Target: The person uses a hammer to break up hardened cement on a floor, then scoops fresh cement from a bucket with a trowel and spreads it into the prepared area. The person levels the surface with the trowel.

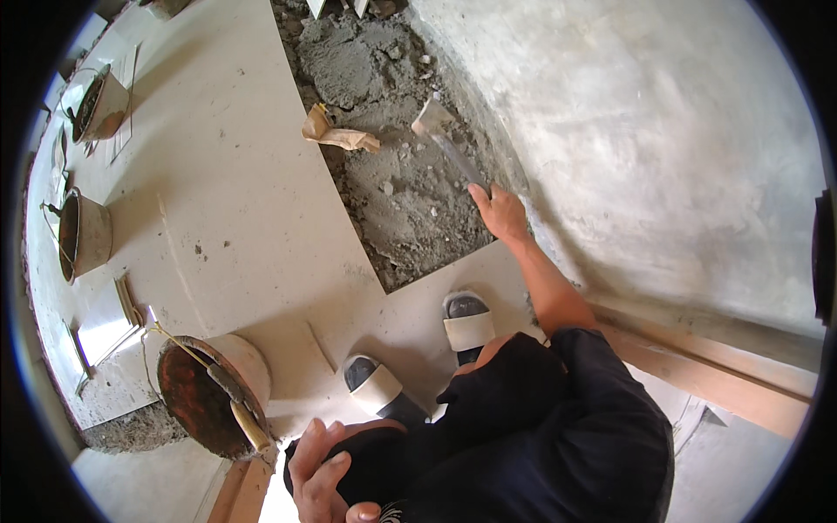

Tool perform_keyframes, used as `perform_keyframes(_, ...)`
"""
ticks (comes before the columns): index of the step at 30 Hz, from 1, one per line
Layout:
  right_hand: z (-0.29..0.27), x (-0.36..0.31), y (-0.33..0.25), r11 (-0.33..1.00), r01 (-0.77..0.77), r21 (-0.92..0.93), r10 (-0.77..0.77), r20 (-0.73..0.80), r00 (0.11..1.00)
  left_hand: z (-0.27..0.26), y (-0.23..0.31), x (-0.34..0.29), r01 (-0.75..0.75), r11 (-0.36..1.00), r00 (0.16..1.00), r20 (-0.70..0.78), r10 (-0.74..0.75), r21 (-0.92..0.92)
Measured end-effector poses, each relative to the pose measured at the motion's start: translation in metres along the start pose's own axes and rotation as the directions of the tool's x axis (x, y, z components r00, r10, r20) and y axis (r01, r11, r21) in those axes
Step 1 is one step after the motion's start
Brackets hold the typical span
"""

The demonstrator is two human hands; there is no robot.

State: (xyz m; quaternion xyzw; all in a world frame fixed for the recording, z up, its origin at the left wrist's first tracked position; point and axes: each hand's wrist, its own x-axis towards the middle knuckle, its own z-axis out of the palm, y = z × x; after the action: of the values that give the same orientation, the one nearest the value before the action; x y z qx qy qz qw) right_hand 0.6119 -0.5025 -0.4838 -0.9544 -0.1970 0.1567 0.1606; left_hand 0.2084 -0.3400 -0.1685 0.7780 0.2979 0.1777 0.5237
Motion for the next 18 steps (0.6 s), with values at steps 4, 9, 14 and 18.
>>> perform_keyframes(4,0.0,-0.001,0.003,0.903,-0.422,-0.085,0.425,0.028,0.905,0.0,0.004,-0.005,0.006,1.0,1.0,0.006,-0.006,0.01)
perform_keyframes(9,0.002,-0.006,0.002,0.978,-0.202,-0.048,0.203,0.019,0.979,0.0,0.001,-0.007,-0.071,0.997,0.993,-0.097,0.067,-0.035)
perform_keyframes(14,0.003,-0.012,0.001,0.996,0.055,0.064,-0.052,-0.041,0.998,0.001,0.002,-0.002,-0.028,0.999,1.0,0.003,0.028,0.038)
perform_keyframes(18,-0.005,-0.009,-0.002,0.908,-0.406,-0.1,0.409,0.016,0.912,0.0,0.003,-0.003,-0.054,0.998,0.998,-0.028,0.055,0.015)
